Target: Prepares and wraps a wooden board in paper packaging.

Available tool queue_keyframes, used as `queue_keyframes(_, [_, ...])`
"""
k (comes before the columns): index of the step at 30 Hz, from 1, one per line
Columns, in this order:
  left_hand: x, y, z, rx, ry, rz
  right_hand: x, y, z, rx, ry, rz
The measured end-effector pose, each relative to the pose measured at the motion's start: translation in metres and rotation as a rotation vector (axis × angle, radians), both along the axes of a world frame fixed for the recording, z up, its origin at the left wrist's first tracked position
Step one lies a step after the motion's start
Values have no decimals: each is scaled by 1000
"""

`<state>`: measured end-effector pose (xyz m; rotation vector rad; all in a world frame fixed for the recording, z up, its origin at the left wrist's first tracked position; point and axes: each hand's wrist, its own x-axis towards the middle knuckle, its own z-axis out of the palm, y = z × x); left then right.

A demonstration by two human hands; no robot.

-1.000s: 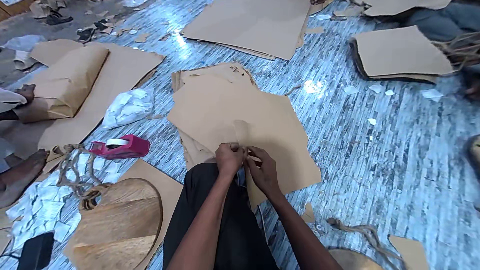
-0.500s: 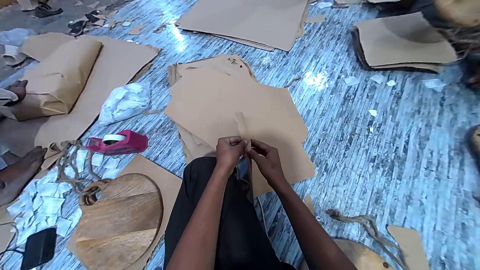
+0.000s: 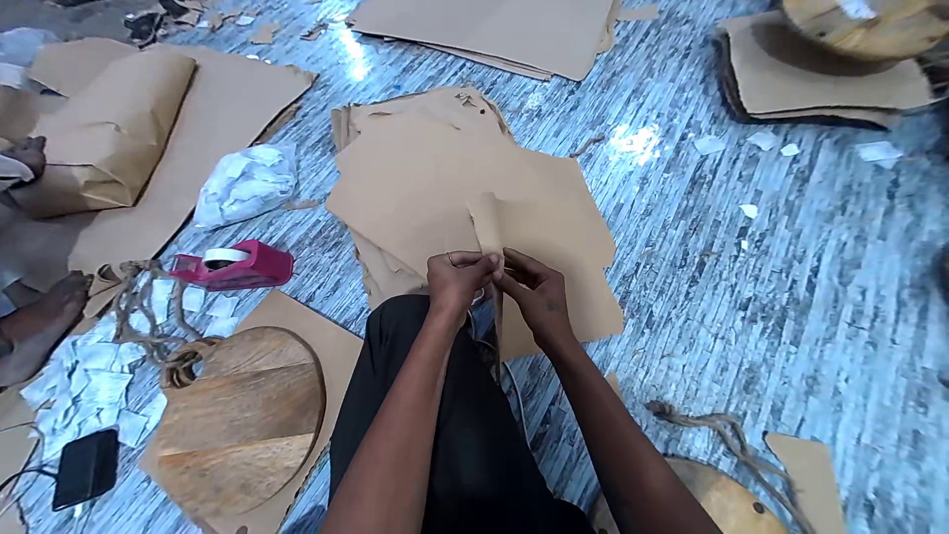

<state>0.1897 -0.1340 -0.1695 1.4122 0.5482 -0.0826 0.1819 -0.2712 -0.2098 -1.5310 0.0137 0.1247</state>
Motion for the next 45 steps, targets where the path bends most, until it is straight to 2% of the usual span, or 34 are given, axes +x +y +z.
queue_keyframes(4, [0,-1,1,4,13,-22,-2,-2,-1,62,22,15])
queue_keyframes(10, [-2,1,-1,-110,24,-160,-5,-3,4,78,107,-7])
queue_keyframes(15, [-1,1,-2,-105,23,-168,-8,-2,8,125,141,-23])
queue_keyframes(23, [-1,0,-1,-89,-32,-218,-5,-4,8,-34,110,-39])
queue_keyframes(30, [-2,-2,-1,-65,-18,-238,-7,-6,2,-77,92,-52])
queue_keyframes(36, [-1,-5,-3,-29,-44,-286,-10,-8,15,-92,38,-24])
queue_keyframes(38, [-2,-4,-3,-18,-31,-286,-8,-11,16,-44,87,-14])
queue_keyframes(45, [-1,-1,2,-20,21,-320,7,-34,22,376,473,144])
